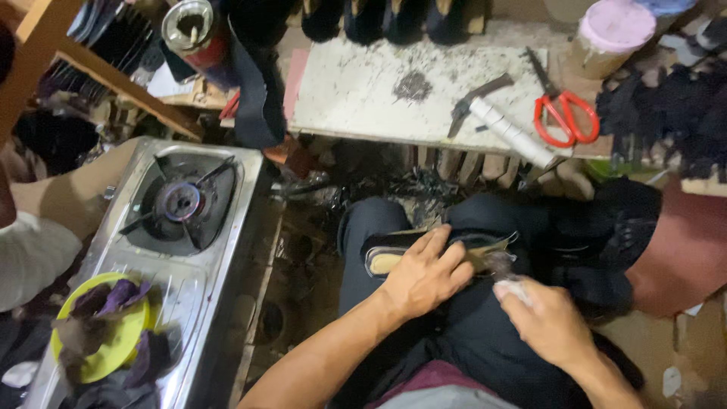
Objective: The person sits on the floor and holds a black fabric shoe upper over a gas stove burner to heat it. They then pull and stretch the heated upper over a wooden shoe last, press it into shape, and trim excess material with scissors before setting the shoe aside.
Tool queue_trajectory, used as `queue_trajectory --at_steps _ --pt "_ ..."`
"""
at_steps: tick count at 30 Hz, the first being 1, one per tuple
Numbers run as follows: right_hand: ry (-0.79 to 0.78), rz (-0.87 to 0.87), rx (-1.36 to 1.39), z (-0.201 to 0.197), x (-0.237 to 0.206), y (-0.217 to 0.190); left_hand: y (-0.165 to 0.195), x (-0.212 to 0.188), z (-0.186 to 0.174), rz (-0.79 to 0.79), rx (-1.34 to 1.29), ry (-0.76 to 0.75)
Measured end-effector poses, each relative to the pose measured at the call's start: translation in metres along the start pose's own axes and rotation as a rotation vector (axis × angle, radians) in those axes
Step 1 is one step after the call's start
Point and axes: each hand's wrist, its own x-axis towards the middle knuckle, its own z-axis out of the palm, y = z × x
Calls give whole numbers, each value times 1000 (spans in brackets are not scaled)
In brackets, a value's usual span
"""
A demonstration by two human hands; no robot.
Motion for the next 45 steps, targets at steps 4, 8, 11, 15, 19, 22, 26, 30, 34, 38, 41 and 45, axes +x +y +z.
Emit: queue_trajectory --at_steps 4,8,11,15,19,22,26,30,34,38,41,45 --pt "142 15 374 3 -10 17 20 25 -6 -280 -246 -206" --pt "128 19 418 4 -21 7 25 57 -10 -327 -166 -277" --pt "117 21 552 0 -32 -7 10 59 -28 -413 -347 1" --pt "21 95 671 4 -36 -24 -13 19 -63 -908 -861 401" --pt "-202 73 586 34 -27 -37 -23 -42 -66 -998 -1002 475" --pt "-342 69 429 60 -26 -49 -12 -83 -47 -1132 -979 363" --pt "-354 -70 241 81 -30 -69 -1 -121 -26 -995 -812 335" --pt "-265 -270 204 85 -31 -83 6 -129 -20 -915 -735 399" --pt "-247 -341 -59 71 -36 -91 18 -129 -22 -764 -633 446" --pt "-245 -468 -172 50 -48 -101 26 -132 -25 -599 -533 429" --pt "-236 -492 -195 44 -57 -105 26 -135 -27 -578 -538 407" --pt "-17 -594 -117 69 -54 -101 15 -136 -24 -673 -702 449"
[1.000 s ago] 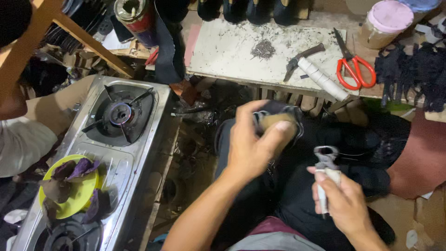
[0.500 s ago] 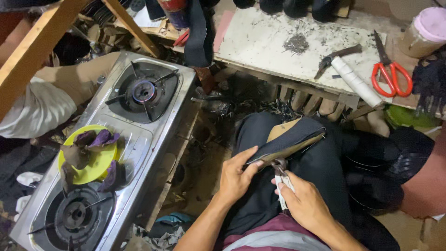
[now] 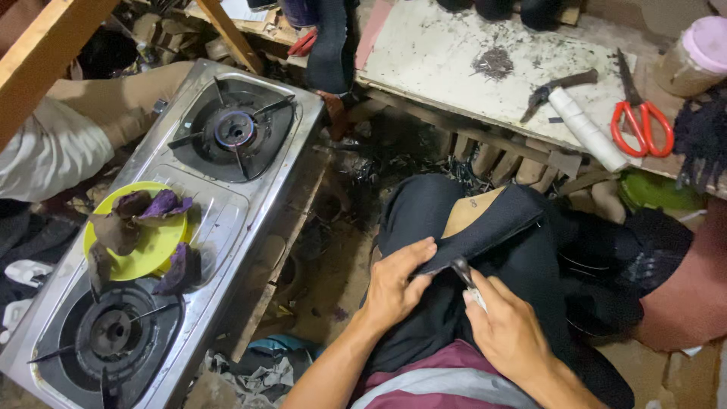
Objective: The person sits on the floor and holds a black fabric shoe upper over a gas stove burner to heat it. They then pull and stretch the heated upper over a wooden shoe last, press it into shape, and trim excess material with scissors before setting the shoe aside.
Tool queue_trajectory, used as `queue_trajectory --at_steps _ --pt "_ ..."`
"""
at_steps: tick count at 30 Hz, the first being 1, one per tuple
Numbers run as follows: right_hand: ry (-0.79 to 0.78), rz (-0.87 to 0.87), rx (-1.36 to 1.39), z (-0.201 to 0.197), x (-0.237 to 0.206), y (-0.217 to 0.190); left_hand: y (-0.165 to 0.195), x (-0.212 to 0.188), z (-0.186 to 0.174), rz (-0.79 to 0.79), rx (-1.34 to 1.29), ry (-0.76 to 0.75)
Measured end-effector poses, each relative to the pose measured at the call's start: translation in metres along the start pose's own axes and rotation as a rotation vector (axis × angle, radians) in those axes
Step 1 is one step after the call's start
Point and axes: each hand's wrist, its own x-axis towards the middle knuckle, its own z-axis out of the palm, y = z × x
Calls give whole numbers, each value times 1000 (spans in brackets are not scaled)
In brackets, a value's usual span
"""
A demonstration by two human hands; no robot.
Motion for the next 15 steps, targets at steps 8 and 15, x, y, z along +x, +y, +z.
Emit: queue_trajectory --at_steps 8,15 --pt "342 -233 -2 66 49 29 -30 32 -4 -294 -204 40" --pt "-9 -35 -69 25 35 32 -25 35 5 -364 -195 34"
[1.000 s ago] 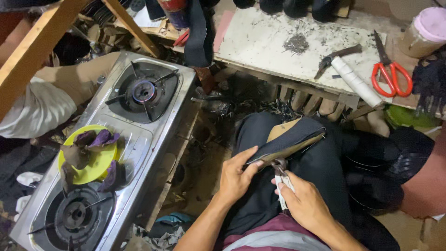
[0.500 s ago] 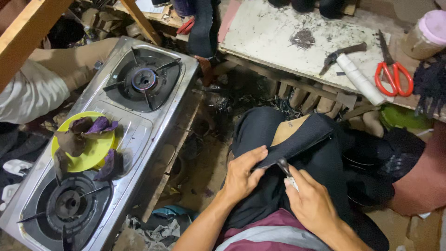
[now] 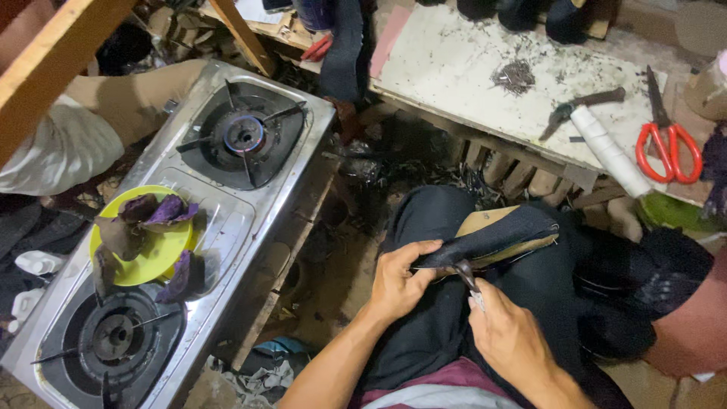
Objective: The person sits on the floor and holds a black fabric shoe upper over a gas stove burner to heat it. They then pull and stretch the heated upper over a wooden shoe last, press it into shape, and trim excess material with scissors before setting the shoe aside.
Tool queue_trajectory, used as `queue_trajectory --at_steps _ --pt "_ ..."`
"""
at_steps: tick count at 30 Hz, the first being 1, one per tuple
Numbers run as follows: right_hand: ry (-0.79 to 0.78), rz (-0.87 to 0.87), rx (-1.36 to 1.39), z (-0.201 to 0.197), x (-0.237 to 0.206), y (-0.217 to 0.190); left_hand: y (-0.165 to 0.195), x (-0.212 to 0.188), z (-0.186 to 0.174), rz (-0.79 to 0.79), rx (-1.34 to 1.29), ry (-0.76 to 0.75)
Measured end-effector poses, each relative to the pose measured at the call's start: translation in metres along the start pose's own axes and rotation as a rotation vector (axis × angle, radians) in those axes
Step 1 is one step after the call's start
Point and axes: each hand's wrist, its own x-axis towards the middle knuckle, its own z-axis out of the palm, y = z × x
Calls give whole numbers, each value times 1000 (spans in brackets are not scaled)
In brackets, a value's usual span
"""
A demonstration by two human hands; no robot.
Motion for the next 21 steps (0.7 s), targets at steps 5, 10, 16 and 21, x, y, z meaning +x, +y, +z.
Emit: queue_trajectory --at_steps 5,10,16,21 --pt "-173 90 -242 -11 -6 0 16 2 -14 -61 16 -197" --pt "-128 87 -273 -2 -4 -11 32 22 -25 107 217 -354" --pt "-113 41 -73 -35 -2 -27 44 15 -2 34 554 -263" --pt "292 -103 262 -48 -20 -24 38 15 -5 63 538 -334"
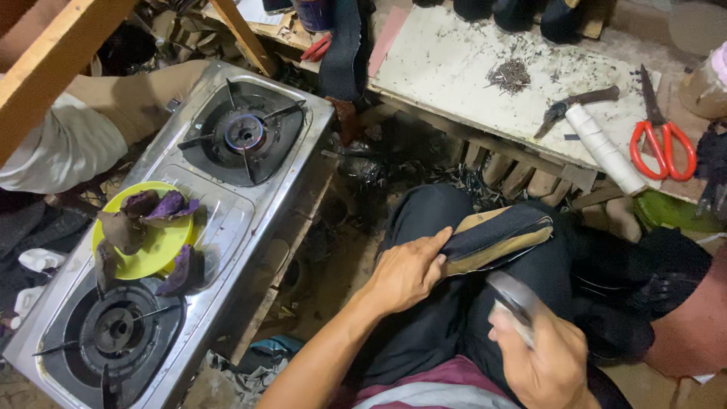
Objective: The person sits on the floor and holds a black fabric shoe upper over a gas stove burner to heat it. They then pull and stretch the heated upper over a wooden shoe last, press it into shape, and trim excess material with scissors before setting the shoe aside.
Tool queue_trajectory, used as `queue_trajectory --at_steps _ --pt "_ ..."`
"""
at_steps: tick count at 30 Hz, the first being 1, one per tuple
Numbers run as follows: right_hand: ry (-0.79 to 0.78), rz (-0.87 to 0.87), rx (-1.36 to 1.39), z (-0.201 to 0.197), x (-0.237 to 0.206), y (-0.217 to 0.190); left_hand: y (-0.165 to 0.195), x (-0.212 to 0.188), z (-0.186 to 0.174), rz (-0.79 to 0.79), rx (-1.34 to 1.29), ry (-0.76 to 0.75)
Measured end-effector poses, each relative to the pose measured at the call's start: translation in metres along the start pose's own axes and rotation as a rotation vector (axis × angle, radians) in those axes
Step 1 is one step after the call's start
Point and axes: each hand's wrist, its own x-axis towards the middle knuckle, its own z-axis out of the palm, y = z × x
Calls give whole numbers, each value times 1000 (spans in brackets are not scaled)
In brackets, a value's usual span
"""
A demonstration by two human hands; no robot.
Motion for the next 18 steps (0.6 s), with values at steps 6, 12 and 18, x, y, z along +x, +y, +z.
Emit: queue_trajectory --at_steps 6,12,18 --pt "-294 139 -419 46 -14 61 -7 -1 -7 102 2 -18" --pt "-536 921 142 44 -50 71 -1 -15 -15 36 -97 -73" --pt "-469 1009 580 53 -50 70 17 -23 -6 225 6 42"
